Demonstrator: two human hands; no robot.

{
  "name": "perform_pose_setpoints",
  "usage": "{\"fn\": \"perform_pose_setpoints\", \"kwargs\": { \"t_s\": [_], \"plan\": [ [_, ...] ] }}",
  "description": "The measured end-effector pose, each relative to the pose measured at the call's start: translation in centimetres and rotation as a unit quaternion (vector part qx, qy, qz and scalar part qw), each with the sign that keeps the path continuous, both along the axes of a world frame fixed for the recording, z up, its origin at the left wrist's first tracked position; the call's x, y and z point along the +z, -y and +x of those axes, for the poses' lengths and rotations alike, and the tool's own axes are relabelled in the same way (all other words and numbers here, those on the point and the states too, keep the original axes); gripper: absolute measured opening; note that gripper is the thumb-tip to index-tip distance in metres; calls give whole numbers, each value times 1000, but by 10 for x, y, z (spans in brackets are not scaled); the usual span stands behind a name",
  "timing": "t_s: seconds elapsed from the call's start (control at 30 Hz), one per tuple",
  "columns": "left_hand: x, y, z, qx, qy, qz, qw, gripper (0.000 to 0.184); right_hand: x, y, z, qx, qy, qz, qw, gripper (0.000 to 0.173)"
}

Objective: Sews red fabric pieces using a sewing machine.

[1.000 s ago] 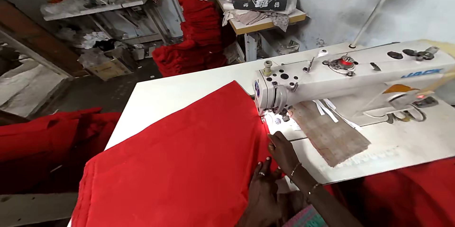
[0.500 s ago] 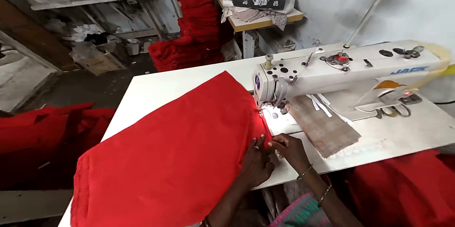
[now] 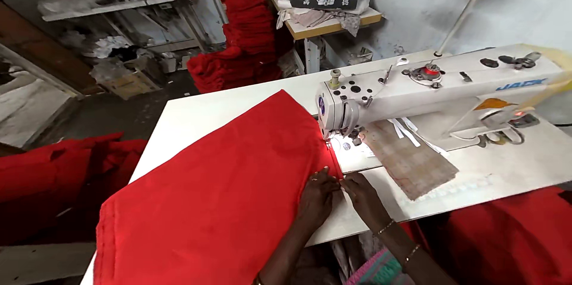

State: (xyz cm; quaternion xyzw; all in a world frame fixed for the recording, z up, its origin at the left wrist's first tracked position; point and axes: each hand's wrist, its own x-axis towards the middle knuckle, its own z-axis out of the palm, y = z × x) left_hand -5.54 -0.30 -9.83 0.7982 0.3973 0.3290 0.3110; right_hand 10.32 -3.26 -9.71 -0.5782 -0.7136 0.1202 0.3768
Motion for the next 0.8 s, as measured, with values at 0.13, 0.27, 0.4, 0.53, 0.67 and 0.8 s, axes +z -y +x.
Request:
{"fn": "perform_pose_setpoints", "kwargs": {
  "t_s": [0.13,0.27,0.4,0.53,0.67,0.8],
  "plan": [
    [1,-28,-2,-17,-12,-21,1000,27,4,-33,13,32,-45,-52,997,9],
    [2,-61,-3,-21,-18,-37,999,21,3,-63,10,30,-16,-2,999,5],
    [0,-91,-2,-8,-16,-6,1000,19,2,-81,5,35,28,12,999,10],
    [6,-108,-4,1,-11,-10,1000,22,5,-77,26,50,61,-36,996,17],
    [4,-114,-5,5,0,-14,1000,24,21,-50,128,-136,88,100,982,27],
    [1,-116,-3,8,21,-13,1000,23,23,-19,231,-287,118,19,951,43]
  ]
}}
